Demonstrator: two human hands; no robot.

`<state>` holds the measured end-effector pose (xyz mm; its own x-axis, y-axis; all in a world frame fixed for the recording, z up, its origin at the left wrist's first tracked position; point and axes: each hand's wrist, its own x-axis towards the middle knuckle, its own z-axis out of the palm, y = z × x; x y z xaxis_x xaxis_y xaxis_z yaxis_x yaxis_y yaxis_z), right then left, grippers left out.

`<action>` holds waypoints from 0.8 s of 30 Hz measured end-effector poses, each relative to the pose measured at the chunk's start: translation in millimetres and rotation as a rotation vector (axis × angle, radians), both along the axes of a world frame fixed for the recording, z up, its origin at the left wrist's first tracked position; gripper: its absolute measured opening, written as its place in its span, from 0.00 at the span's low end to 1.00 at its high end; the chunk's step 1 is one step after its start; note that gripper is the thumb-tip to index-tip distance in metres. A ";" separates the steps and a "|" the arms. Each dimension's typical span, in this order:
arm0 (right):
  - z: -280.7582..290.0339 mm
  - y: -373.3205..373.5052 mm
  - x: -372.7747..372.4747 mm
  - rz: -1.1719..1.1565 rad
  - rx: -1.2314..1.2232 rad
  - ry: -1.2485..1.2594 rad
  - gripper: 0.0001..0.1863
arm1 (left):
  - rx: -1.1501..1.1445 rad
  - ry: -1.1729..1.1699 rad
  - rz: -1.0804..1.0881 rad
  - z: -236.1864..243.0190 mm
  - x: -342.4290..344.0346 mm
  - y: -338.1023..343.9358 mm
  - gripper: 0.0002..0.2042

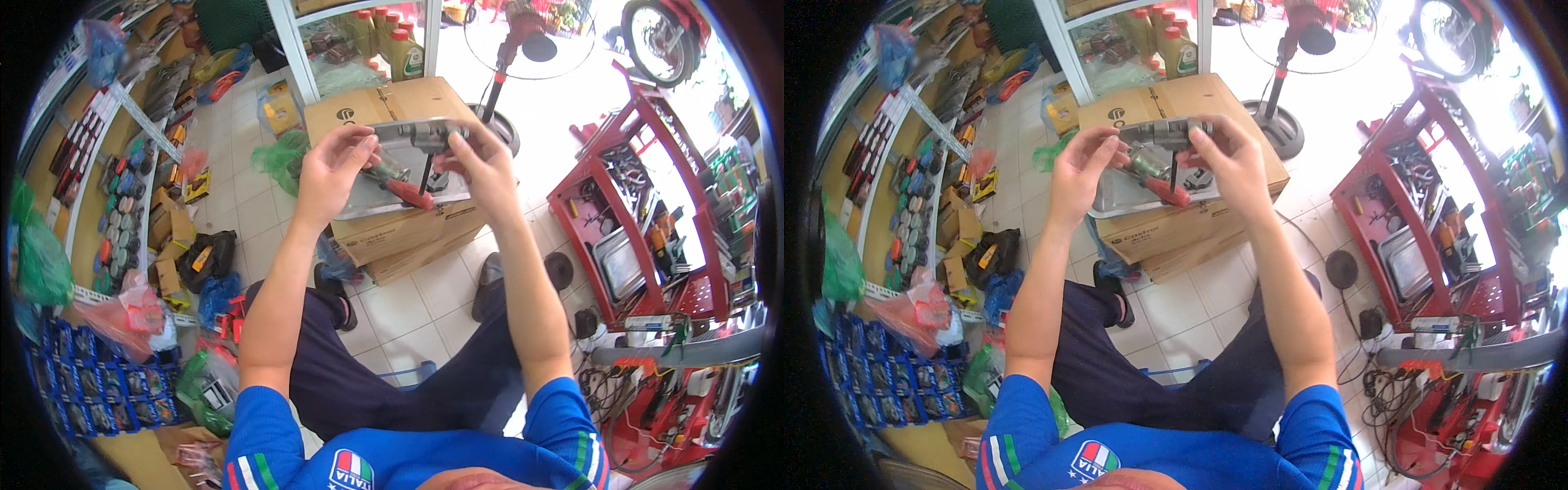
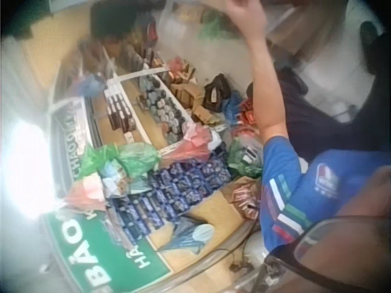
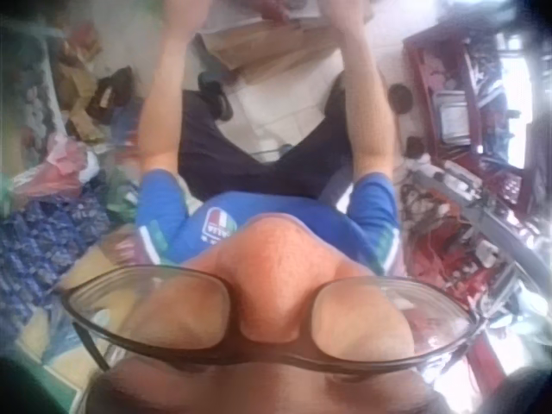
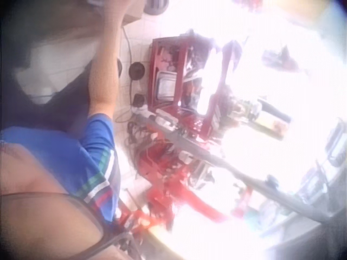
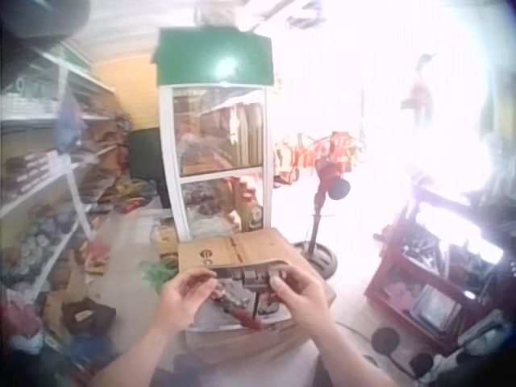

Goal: The person assembles mechanical engine parts including a piston and a cylindrical pin by hand. They hold the metal components, insert the pin into the piston, and turn the parts over while seated in a workshop.

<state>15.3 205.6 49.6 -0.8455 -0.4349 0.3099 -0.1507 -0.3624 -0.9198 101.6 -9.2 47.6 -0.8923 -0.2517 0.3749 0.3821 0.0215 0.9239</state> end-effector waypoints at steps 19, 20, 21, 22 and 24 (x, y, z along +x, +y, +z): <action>-109.0 25.8 186.5 -0.134 -0.050 -0.473 0.17 | 0.467 -0.441 -0.158 -88.6 137.0 85.6 0.30; -116.4 24.6 193.7 -0.153 -0.076 -0.499 0.17 | 0.524 -0.466 -0.120 -92.1 142.8 92.8 0.30; -123.8 23.7 200.5 -0.146 -0.081 -0.531 0.17 | 0.582 -0.492 -0.076 -99.2 148.8 100.9 0.29; -128.2 23.7 205.2 -0.141 -0.085 -0.556 0.17 | 0.641 -0.511 -0.036 -105.7 152.5 109.3 0.29; -126.2 21.6 215.0 -0.137 -0.010 -0.585 0.14 | 0.729 -0.515 0.014 -122.2 161.3 122.1 0.29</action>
<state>230.3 227.2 -76.7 -0.9250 -0.3094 -0.2206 0.3339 -0.3848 -0.8605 262.9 112.9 -74.6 -0.9008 -0.2827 -0.3296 -0.0804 -0.6373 0.7664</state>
